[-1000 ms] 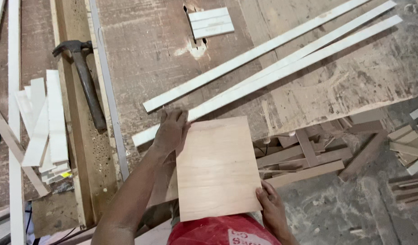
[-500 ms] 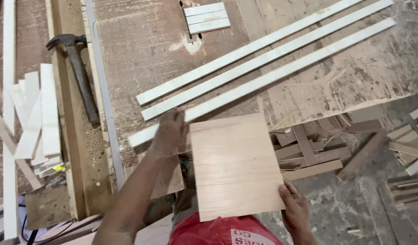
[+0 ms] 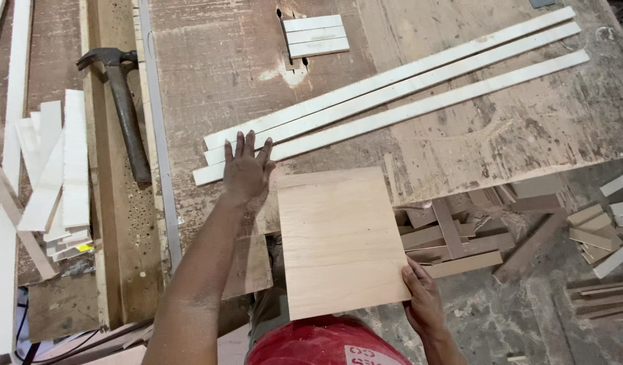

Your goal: The person uses a table saw to cut a long white wooden strip into smaller pieces, using a square wooden block as a guide. They repeatedly position the strip against the block, push it through the saw blade, and then move the cut pieces aside.

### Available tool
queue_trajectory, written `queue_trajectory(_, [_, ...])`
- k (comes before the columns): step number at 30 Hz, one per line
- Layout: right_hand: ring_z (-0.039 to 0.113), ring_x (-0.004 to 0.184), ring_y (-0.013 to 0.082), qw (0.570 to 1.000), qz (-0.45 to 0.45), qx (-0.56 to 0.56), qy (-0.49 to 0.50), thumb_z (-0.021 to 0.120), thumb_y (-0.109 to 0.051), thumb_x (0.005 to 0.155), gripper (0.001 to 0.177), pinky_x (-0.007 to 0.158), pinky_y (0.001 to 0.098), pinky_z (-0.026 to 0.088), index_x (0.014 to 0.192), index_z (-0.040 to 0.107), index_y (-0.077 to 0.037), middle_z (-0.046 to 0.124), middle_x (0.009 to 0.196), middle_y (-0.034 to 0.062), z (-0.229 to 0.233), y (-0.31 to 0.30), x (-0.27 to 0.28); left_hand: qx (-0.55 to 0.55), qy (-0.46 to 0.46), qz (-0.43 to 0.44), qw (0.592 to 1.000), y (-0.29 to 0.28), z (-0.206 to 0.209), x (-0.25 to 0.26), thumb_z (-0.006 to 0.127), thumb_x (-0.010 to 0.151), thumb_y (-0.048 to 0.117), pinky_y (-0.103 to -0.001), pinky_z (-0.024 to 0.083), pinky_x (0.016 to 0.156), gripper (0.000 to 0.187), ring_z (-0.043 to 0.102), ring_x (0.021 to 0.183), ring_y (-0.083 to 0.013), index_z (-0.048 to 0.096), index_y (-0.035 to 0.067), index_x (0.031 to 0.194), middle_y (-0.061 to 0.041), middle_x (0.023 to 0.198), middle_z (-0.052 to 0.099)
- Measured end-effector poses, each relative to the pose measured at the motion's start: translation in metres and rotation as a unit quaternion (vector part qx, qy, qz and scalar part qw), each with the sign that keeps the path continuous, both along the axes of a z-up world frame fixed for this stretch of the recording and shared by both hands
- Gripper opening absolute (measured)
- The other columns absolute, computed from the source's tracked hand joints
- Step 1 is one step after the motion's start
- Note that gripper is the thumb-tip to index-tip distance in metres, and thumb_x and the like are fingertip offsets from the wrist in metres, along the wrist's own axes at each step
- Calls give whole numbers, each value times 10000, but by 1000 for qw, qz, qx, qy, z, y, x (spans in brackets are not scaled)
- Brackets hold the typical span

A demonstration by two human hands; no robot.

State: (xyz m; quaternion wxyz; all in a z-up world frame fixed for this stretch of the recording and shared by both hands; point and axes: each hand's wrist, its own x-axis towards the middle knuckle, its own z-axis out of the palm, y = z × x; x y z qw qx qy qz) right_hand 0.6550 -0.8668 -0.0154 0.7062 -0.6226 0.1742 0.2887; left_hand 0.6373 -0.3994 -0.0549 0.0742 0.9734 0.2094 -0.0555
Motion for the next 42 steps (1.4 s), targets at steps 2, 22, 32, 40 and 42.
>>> queue_trajectory(2, [622,1121,281,1000,15,6,2,584,-137,973,546,928,370,505,1479,556,65,659,1361,223,-14,6,4,9,-9,-16,1000,17,1,-6,302,1073,511,-607,75,1248,618,137,1563,-436,238,288,1646,-206,1698,192])
queue_trajectory(22, [732,1153,261,966,227,-92,-81,690,-247,879,695,960,402,611,1540,501,-144,717,1391,139,25,148,-20,-150,-66,197,967,48,60,-4,411,1075,233,-525,-107,1267,577,100,1598,-278,288,98,1622,-116,1706,235])
queue_trajectory(32, [710,1036,178,952,220,-178,-114,661,-236,905,666,833,323,568,1551,524,-151,720,1348,105,-40,115,-35,-111,-195,102,969,58,-2,-17,478,1017,159,-643,3,1250,476,250,1537,-360,503,65,1483,-154,1576,401])
queue_trajectory(40, [592,1355,187,925,251,-262,-114,631,-304,923,658,1117,330,453,1566,506,-244,594,1550,18,-9,162,-36,-113,-126,82,982,88,16,-7,419,1060,125,-566,109,1281,421,237,1543,-357,483,79,1473,-139,1572,385])
queue_trajectory(42, [661,1170,153,932,248,-230,-132,624,-208,932,629,937,323,549,1552,518,-182,595,1548,31,-6,170,-32,-68,24,69,995,94,36,-3,429,946,-40,-530,32,1290,711,119,1588,-356,284,140,1619,-139,1700,221])
